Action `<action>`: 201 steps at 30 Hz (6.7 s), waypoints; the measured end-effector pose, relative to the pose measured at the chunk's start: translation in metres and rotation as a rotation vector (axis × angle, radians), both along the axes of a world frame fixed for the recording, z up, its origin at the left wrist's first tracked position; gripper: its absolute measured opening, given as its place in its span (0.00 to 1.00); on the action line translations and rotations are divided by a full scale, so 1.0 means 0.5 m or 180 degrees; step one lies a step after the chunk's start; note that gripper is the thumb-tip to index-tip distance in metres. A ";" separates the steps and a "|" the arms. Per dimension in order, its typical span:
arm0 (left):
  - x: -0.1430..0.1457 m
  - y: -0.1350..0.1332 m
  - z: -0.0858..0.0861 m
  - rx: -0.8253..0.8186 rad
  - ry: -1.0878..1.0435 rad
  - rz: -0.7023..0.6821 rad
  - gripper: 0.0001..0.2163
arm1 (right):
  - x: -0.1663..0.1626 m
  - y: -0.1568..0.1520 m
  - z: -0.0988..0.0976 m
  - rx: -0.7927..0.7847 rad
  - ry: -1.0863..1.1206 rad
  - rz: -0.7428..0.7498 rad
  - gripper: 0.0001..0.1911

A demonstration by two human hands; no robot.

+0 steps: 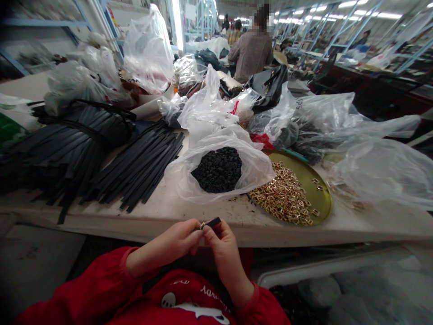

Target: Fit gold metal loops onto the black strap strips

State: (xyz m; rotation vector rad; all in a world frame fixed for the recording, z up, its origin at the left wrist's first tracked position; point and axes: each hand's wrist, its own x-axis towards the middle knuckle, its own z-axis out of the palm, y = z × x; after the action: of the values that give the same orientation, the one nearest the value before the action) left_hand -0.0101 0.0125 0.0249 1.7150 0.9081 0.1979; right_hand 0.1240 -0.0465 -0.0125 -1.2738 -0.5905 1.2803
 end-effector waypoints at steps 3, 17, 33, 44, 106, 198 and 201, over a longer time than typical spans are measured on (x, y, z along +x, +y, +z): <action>0.001 0.000 -0.002 -0.0481 -0.0062 0.0002 0.10 | -0.006 -0.008 0.006 0.0001 -0.0298 0.0002 0.13; -0.001 -0.011 -0.029 -0.0922 -0.0462 0.0395 0.11 | -0.009 -0.016 -0.004 0.0015 -0.0255 0.0059 0.13; 0.023 -0.014 -0.022 -0.1226 -0.0270 0.0698 0.07 | 0.001 -0.005 -0.008 -0.0029 0.0029 -0.0130 0.12; 0.017 -0.022 -0.025 -0.0599 -0.0082 0.0576 0.12 | 0.014 -0.012 -0.006 0.0389 -0.1537 -0.0088 0.07; -0.001 -0.004 -0.014 0.0536 -0.0214 0.0338 0.10 | 0.030 0.034 0.000 0.0193 -0.0739 0.0433 0.14; -0.046 -0.031 0.003 -0.0175 0.0797 -0.1057 0.14 | 0.038 -0.083 -0.020 0.0707 -0.1974 0.1996 0.12; -0.045 -0.037 0.001 -0.0395 0.0687 -0.1028 0.14 | 0.039 -0.088 -0.018 0.0729 -0.2038 0.2137 0.12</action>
State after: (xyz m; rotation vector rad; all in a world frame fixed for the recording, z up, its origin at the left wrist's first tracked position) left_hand -0.0325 -0.0061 0.0253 1.7608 0.7665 -0.2573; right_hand 0.1435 -0.0903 -0.0217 -1.3324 -1.6813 1.2574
